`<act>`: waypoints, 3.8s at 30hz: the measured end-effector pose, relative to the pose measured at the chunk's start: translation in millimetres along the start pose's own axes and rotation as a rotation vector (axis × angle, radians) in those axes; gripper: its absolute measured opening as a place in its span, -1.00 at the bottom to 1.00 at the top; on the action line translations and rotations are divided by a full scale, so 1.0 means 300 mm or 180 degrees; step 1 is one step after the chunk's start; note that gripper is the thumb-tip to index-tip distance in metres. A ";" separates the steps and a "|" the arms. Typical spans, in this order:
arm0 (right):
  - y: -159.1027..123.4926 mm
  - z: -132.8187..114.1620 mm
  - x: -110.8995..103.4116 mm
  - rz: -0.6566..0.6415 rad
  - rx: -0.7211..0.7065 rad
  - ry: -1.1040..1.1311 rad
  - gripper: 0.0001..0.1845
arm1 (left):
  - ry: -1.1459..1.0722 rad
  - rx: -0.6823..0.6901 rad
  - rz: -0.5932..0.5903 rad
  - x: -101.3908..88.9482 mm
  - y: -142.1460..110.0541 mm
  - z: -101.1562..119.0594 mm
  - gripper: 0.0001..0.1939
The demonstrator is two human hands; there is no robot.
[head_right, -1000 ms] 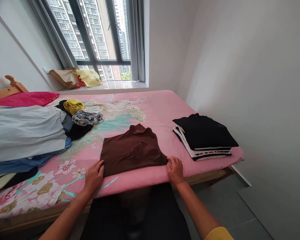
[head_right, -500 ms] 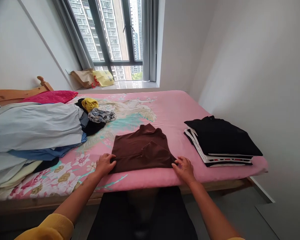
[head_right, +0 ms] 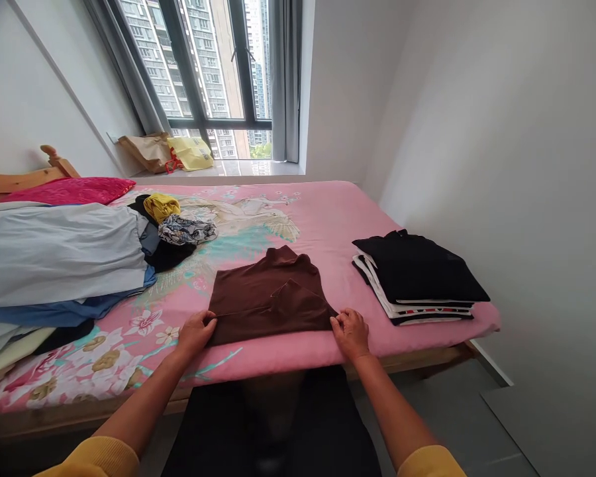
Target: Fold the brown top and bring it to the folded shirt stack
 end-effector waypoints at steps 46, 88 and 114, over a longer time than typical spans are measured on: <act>-0.018 -0.037 -0.033 0.0095 0.0200 0.0096 -0.88 | 0.0307 0.0916 -0.1045 0.259 0.209 0.680 -0.64; -0.031 -0.055 -0.064 0.0349 0.0145 0.0074 -0.92 | 0.0333 0.1107 -0.0463 0.273 0.208 0.749 -0.58; -0.025 -0.051 -0.063 0.0375 0.0143 0.0098 -0.91 | 0.0166 0.1182 -0.0441 0.205 0.229 0.761 -0.76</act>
Point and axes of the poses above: each hand's wrist, its own y-axis towards the middle knuckle, its own x-axis out of the palm, z = x × y, the point moved 10 cm from there along y, towards the middle knuckle, and after that the axes turned 8 degrees about x, right-handed, at the moved point
